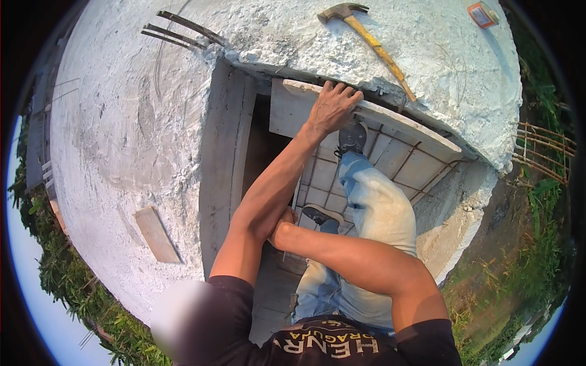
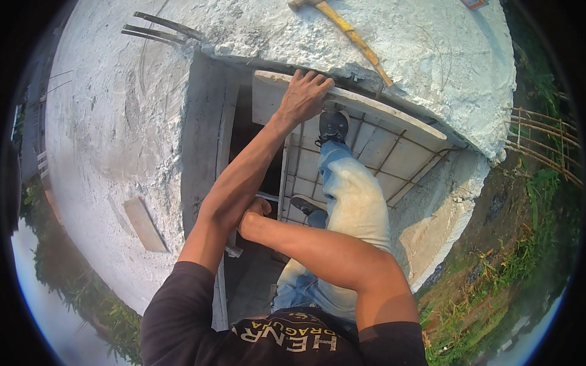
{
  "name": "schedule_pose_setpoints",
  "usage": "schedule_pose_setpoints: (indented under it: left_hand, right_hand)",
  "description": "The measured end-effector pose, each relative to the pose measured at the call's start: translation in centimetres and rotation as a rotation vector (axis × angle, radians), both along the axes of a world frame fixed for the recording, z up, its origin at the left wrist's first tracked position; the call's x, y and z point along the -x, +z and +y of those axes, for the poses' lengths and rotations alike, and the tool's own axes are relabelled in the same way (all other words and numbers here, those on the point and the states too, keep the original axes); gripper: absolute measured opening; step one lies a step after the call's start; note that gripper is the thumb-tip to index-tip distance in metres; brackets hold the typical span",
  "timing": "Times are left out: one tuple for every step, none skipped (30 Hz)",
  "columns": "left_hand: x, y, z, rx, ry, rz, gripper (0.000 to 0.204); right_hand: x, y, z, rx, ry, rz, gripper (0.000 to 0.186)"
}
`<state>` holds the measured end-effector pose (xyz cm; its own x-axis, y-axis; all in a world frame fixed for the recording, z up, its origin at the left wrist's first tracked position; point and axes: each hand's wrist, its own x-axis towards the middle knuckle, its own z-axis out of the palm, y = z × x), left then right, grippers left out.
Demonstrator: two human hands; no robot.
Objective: Installing wooden formwork and metal mesh for a concrete structure.
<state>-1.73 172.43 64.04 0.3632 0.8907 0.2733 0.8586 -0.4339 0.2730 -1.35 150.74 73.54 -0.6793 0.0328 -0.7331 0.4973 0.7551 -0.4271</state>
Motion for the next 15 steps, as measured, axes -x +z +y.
schedule_pose_setpoints:
  left_hand:
    - [0.1,0.1,0.0,0.000,0.007,0.006,0.026]
    - [0.1,0.2,-0.1,0.009,0.006,0.002,0.026]
    - [0.0,0.1,-0.1,0.016,0.002,-0.003,0.026]
    - [0.0,0.0,-0.1,-0.039,0.001,-0.046,0.033]
    - [0.3,0.0,-0.1,-0.039,0.006,-0.041,0.033]
    - [0.2,0.1,0.0,-0.036,0.006,-0.042,0.033]
    - [0.2,0.2,0.0,-0.032,0.006,-0.043,0.032]
    - [0.4,0.3,-0.1,-0.032,0.009,-0.042,0.032]
    - [0.6,0.5,0.0,0.007,-0.001,-0.015,0.029]
    - [0.9,0.6,0.1,0.047,-0.011,0.012,0.026]
    - [1.3,0.7,0.2,0.045,-0.008,0.015,0.026]
    - [1.8,0.7,0.3,0.038,-0.024,0.007,0.026]
    - [2.3,0.8,0.5,0.032,-0.040,0.000,0.026]
    - [2.9,0.8,0.7,0.022,-0.035,-0.007,0.032]
    - [3.7,0.5,0.5,0.019,-0.031,-0.017,0.038]
  right_hand:
    - [-0.1,0.4,0.3,-0.010,-0.022,0.027,0.031]
    - [0.0,0.8,0.6,-0.009,-0.015,0.033,0.031]
    - [0.1,1.1,1.0,0.021,-0.027,0.003,0.026]
    - [0.1,1.5,1.3,0.051,-0.038,-0.026,0.021]
    - [0.2,1.9,1.4,0.050,-0.033,-0.021,0.021]
    - [0.0,2.0,1.5,0.010,0.027,-0.011,0.017]
    - [0.0,2.1,1.6,-0.031,0.088,-0.001,0.013]
    - [0.0,2.1,1.6,-0.030,0.092,0.000,0.013]
    - [0.0,2.0,1.6,-0.029,0.113,-0.014,0.014]
    - [0.1,2.0,1.6,-0.027,0.135,-0.028,0.014]
    - [0.3,1.8,1.7,-0.029,0.139,-0.025,0.014]
    - [0.6,1.5,1.8,0.002,0.145,-0.054,0.018]
    - [0.8,1.1,1.8,0.033,0.150,-0.083,0.022]
    - [0.9,0.9,1.8,0.044,0.139,-0.062,0.030]
    - [1.1,0.6,1.7,0.061,0.128,-0.042,0.037]
